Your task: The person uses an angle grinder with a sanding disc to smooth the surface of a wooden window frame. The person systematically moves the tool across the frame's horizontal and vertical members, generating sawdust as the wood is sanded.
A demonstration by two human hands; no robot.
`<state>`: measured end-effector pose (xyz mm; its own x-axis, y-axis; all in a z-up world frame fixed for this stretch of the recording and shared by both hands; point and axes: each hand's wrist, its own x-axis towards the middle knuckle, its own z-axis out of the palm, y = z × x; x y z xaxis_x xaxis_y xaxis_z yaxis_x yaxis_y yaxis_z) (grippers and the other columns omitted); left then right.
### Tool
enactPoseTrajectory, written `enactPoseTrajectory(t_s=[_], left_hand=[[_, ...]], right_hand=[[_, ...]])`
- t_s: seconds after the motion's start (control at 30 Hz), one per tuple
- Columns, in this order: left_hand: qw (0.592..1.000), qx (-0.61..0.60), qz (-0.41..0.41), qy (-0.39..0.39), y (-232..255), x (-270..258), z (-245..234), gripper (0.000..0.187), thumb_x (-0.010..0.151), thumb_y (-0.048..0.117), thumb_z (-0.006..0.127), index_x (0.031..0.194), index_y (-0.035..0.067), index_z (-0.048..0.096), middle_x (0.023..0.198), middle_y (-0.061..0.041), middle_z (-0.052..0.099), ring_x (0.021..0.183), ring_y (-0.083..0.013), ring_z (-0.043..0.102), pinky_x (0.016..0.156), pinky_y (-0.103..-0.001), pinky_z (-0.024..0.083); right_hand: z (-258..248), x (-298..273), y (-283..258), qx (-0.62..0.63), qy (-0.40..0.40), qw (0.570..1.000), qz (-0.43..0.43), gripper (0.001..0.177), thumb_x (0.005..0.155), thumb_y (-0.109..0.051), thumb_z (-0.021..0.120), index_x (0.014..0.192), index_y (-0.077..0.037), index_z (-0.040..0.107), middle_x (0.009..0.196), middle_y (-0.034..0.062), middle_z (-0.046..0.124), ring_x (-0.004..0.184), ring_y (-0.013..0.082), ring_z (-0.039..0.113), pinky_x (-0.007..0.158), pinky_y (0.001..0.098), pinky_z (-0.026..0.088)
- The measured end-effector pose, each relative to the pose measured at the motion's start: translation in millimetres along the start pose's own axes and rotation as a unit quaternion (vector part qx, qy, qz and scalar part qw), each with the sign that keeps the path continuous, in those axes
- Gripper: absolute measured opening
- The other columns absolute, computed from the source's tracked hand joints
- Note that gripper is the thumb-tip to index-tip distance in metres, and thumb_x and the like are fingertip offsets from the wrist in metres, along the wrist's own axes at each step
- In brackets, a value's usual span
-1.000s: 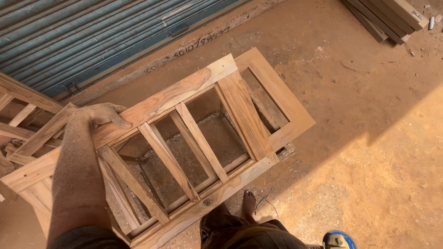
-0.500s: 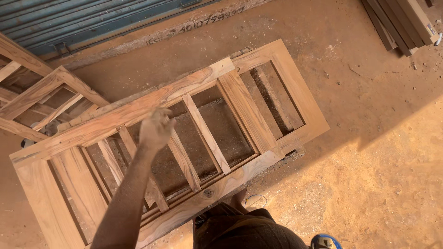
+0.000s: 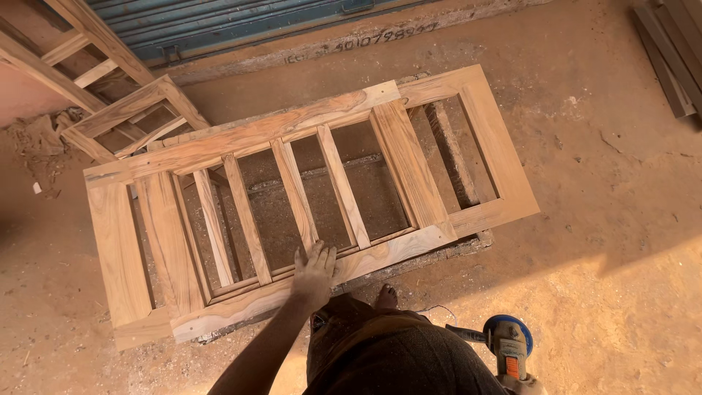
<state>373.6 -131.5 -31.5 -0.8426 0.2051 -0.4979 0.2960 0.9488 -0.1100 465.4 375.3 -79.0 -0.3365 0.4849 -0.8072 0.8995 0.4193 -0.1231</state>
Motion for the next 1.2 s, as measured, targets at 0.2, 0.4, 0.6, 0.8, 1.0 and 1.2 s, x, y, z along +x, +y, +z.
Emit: enactPoseTrajectory(t_s=[0.2,0.4,0.6,0.8,1.0,1.2], left_hand=[[0.969,-0.229,-0.046,0.082,-0.8,19.7,40.5,0.054,0.114,0.025,0.053,0.157,0.001,0.031,0.157,-0.024,0.043,0.155,-0.0313,0.034,0.118,-0.061,0.039],[0.986,-0.152,-0.054,-0.037,1.8,17.7,-1.2,0.089,0.086,0.008,0.072,0.158,0.005,0.02,0.163,-0.017,0.029,0.156,-0.029,0.019,0.124,-0.062,0.023],[0.997,-0.082,-0.003,-0.011,16.7,15.2,-15.8,0.092,0.085,0.015,0.077,0.154,-0.003,0.019,0.167,-0.024,0.018,0.159,-0.0324,0.003,0.117,-0.075,0.014],[0.997,-0.059,0.018,-0.046,41.2,27.2,-9.6,0.107,0.087,0.034,0.081,0.159,-0.002,0.01,0.167,-0.021,0.016,0.159,-0.0363,-0.001,0.121,-0.076,0.012],[0.989,-0.063,0.012,0.137,38.5,46.8,23.3,0.091,0.091,0.021,0.079,0.157,-0.001,0.02,0.164,-0.021,0.027,0.155,-0.0372,0.019,0.116,-0.072,0.023],[0.995,-0.095,-0.009,0.014,27.9,42.3,0.9,0.1,0.083,0.015,0.081,0.158,0.0,0.017,0.164,-0.02,0.026,0.155,-0.0326,0.02,0.123,-0.067,0.018]], right_hand=[[-14.2,19.9,1.5,-0.013,-0.002,1.0,-0.012,0.071,0.059,-0.041,0.086,0.119,-0.005,0.072,0.098,0.0188,0.081,0.091,0.028,0.077,0.085,0.0376,0.057],[-26.7,28.2,19.8,-0.017,-0.002,1.0,-0.005,0.07,0.06,-0.041,0.085,0.118,-0.005,0.072,0.097,0.0189,0.081,0.09,0.0281,0.077,0.084,0.0379,0.057],[-24.3,33.1,29.4,-0.011,-0.013,1.0,-0.013,0.069,0.06,-0.041,0.084,0.118,-0.005,0.072,0.097,0.0191,0.081,0.089,0.0283,0.076,0.083,0.0381,0.056],[-35.1,20.5,26.1,-0.001,-0.015,1.0,-0.017,0.068,0.061,-0.041,0.083,0.117,-0.005,0.072,0.096,0.0192,0.081,0.088,0.0285,0.076,0.082,0.0383,0.056],[-39.1,29.3,26.8,0.002,-0.016,0.999,-0.034,0.067,0.061,-0.041,0.083,0.117,-0.005,0.072,0.095,0.0193,0.08,0.087,0.0287,0.076,0.081,0.0385,0.056],[-36.8,37.8,39.0,0.017,-0.012,0.999,-0.043,0.066,0.062,-0.041,0.082,0.116,-0.005,0.072,0.095,0.0194,0.08,0.086,0.0289,0.076,0.08,0.0388,0.056]])
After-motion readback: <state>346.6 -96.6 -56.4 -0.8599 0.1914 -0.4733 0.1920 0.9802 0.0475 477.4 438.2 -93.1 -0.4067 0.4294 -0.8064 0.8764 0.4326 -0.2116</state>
